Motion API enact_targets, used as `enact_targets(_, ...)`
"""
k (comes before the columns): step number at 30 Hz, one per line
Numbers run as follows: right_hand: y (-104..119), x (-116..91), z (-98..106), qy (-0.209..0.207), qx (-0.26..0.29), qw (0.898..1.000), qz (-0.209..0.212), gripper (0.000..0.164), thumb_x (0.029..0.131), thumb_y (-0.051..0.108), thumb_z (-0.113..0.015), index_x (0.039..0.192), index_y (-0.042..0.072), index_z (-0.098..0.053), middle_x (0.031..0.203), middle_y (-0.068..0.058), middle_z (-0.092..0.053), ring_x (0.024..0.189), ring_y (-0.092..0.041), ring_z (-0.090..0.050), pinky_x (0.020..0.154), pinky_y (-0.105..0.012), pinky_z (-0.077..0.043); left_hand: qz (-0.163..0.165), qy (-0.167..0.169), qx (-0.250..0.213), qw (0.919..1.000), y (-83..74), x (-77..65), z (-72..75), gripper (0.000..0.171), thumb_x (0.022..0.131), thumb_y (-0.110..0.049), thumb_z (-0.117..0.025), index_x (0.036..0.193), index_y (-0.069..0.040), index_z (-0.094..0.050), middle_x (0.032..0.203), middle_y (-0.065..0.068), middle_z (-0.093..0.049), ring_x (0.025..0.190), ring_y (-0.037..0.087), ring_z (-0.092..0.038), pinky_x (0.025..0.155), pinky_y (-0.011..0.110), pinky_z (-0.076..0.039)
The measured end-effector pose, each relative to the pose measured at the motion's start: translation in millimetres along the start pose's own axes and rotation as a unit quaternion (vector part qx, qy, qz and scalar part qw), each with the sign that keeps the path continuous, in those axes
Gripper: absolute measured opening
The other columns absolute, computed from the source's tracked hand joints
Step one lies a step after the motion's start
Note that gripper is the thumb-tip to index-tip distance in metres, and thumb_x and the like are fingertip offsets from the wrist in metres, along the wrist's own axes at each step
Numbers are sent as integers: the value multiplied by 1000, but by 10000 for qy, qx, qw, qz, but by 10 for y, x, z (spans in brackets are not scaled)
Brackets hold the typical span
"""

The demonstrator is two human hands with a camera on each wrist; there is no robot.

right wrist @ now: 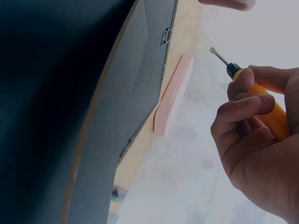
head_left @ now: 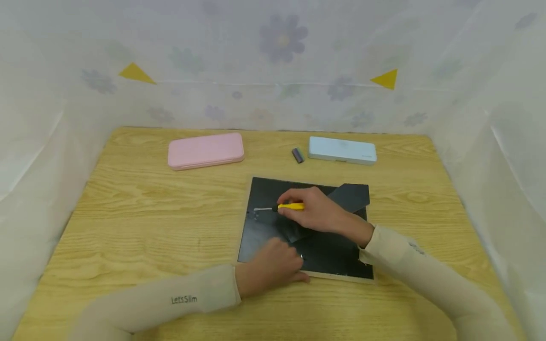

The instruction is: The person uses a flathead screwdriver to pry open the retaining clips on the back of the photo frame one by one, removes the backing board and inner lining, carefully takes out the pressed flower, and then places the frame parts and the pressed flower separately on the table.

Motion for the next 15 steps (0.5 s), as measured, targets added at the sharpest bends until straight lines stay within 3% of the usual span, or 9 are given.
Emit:
enact_targets(4, -30, 10, -37, 13, -99, 9999, -61, 21, 96, 21, -68, 113, 9, -71, 95, 1, -70, 70, -8, -57, 66, -29, -51, 119, 212, 132, 9996, -71, 153, -4, 62, 96, -67, -45, 51, -24, -44, 47, -8, -23, 40, 8, -20, 42, 26, -12)
enact_targets(9, -85, 20, -115, 188, -22, 9997, -133, 19, 95, 20, -69, 111, 9, -71, 92, 2, -68, 68, -8, -56, 64, -29, -51, 346, 631, 134, 9973, -106, 254, -35, 59, 96, -69, -43, 56, -26, -51, 49, -9, -33, 41, 6, -29, 41, 24, -20)
enact_targets(12, -115, 26, -157, 286, 31, 9995, -162, 18, 95, 19, -70, 110, 9, -71, 88, 3, -67, 65, -8, -56, 62, -28, -51, 487, 877, -316, 9945, -25, 204, -38, 56, 92, -72, -48, 63, -25, -59, 52, -9, -42, 44, 6, -39, 44, 25, -28)
enact_targets(15, -138, 45, -191, 335, 35, 9993, -176, 18, 95, 19, -70, 109, 8, -70, 86, 3, -66, 64, -8, -55, 61, -28, -50, 525, 1037, -973, 9884, 146, 65, -1, 54, 87, -73, -56, 77, -22, -69, 60, -8, -54, 52, 8, -51, 49, 27, -39)
Point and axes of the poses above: each hand's wrist, its own x-axis towards the middle knuckle, its own z-axis out of the back of the hand, y = z × x, the point moved 8 cm from there along x, towards the middle knuckle
